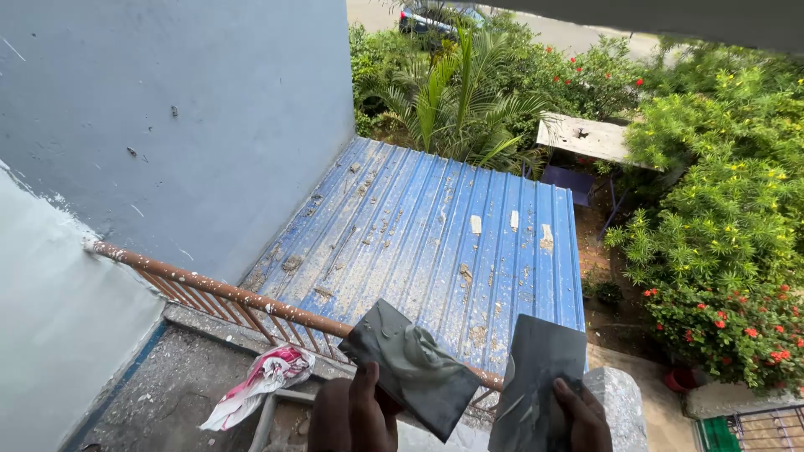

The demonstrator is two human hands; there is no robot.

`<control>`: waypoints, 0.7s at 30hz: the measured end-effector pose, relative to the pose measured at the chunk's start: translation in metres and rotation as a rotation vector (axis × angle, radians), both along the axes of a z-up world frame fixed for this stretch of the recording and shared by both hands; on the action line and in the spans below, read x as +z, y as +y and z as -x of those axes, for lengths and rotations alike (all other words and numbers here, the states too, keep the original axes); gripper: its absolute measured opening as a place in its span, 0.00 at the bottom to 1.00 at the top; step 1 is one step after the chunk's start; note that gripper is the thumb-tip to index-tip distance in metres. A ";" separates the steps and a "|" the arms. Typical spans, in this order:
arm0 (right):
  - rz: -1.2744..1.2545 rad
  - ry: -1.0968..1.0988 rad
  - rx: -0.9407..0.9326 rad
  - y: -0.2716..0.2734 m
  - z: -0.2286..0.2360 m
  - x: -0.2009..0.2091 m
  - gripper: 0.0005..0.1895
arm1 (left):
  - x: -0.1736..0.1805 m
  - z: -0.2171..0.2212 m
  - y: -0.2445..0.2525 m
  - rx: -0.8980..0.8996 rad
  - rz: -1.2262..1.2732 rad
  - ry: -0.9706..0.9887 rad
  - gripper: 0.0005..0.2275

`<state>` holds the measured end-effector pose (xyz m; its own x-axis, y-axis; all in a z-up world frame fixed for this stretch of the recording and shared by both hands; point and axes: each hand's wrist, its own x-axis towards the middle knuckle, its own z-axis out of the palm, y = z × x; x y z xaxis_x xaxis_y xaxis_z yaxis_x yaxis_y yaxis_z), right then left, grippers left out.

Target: The person stands on an outdoor stair landing and applies white putty to the ceiling overhead using a trowel, holding a hawk with putty in one hand and spreading the compound across the ceiling surface in strokes. They periodically scoop more putty from a bucket and continue applying it to new ceiling areas.

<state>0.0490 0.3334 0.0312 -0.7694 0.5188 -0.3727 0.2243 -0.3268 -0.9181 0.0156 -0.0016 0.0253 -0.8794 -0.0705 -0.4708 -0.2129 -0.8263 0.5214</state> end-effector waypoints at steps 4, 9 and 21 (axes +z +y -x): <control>0.219 -0.021 0.101 -0.071 -0.037 0.078 0.15 | 0.030 -0.023 -0.010 -0.021 0.162 0.169 0.14; 0.259 -0.005 0.176 -0.099 -0.011 0.109 0.19 | 0.009 -0.007 -0.019 -0.012 0.481 0.402 0.07; 0.212 0.019 0.251 -0.138 0.039 0.136 0.26 | 0.090 0.007 -0.033 -0.187 1.326 0.932 0.19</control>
<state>0.0100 0.1958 0.1675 -0.8712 0.2247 -0.4365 0.3054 -0.4482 -0.8402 0.0090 -0.0351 0.1153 -0.8512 0.1638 0.4986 0.5247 0.2798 0.8040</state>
